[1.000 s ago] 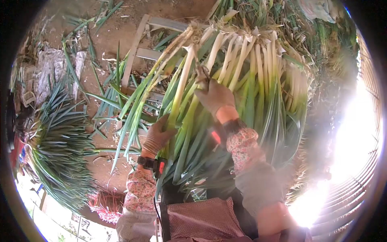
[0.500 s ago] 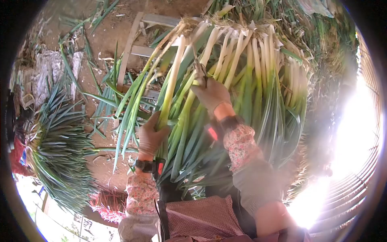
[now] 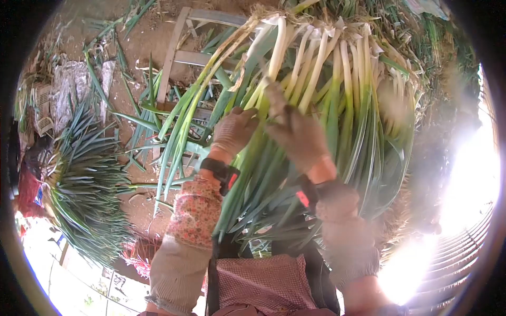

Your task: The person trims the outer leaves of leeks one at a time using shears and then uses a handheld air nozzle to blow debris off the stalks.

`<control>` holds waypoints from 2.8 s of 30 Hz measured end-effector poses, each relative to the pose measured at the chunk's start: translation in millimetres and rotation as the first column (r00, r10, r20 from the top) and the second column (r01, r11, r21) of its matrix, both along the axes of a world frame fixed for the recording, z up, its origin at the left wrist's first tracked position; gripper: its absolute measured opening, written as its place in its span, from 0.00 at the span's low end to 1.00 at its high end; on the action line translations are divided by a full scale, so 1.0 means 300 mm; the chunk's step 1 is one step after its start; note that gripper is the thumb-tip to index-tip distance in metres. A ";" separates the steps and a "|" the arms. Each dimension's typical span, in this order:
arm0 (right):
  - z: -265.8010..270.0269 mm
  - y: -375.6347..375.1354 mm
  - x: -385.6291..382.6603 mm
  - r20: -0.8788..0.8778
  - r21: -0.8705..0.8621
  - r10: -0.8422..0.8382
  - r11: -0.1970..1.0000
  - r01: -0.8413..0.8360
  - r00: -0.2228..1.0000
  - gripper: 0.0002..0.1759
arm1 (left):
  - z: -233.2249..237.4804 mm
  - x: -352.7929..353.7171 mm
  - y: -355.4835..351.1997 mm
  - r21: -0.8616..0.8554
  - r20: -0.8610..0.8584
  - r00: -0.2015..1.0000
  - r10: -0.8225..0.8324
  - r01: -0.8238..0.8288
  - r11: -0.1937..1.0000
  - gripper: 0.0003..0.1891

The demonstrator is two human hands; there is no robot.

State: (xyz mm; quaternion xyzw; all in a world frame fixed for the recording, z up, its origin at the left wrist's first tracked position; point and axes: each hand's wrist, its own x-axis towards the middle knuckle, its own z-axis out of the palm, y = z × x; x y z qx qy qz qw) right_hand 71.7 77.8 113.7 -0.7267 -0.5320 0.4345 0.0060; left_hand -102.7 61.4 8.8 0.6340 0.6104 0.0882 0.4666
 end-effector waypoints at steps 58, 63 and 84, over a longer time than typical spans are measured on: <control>0.039 -0.159 -0.285 0.046 -0.176 0.322 0.934 -0.310 0.946 0.23 | -0.187 -0.548 -0.123 -0.267 0.169 0.849 0.500 -0.449 0.853 0.19; 0.034 -0.181 -0.317 -0.003 -0.209 0.311 0.929 -0.304 0.951 0.28 | -0.149 -0.543 -0.115 -0.496 0.366 0.582 0.726 -0.538 0.681 0.16; -0.241 0.297 -0.209 0.273 -0.124 0.252 0.966 -0.226 0.928 0.34 | -0.177 -0.559 -0.196 -0.428 0.263 0.846 0.464 -0.329 0.842 0.19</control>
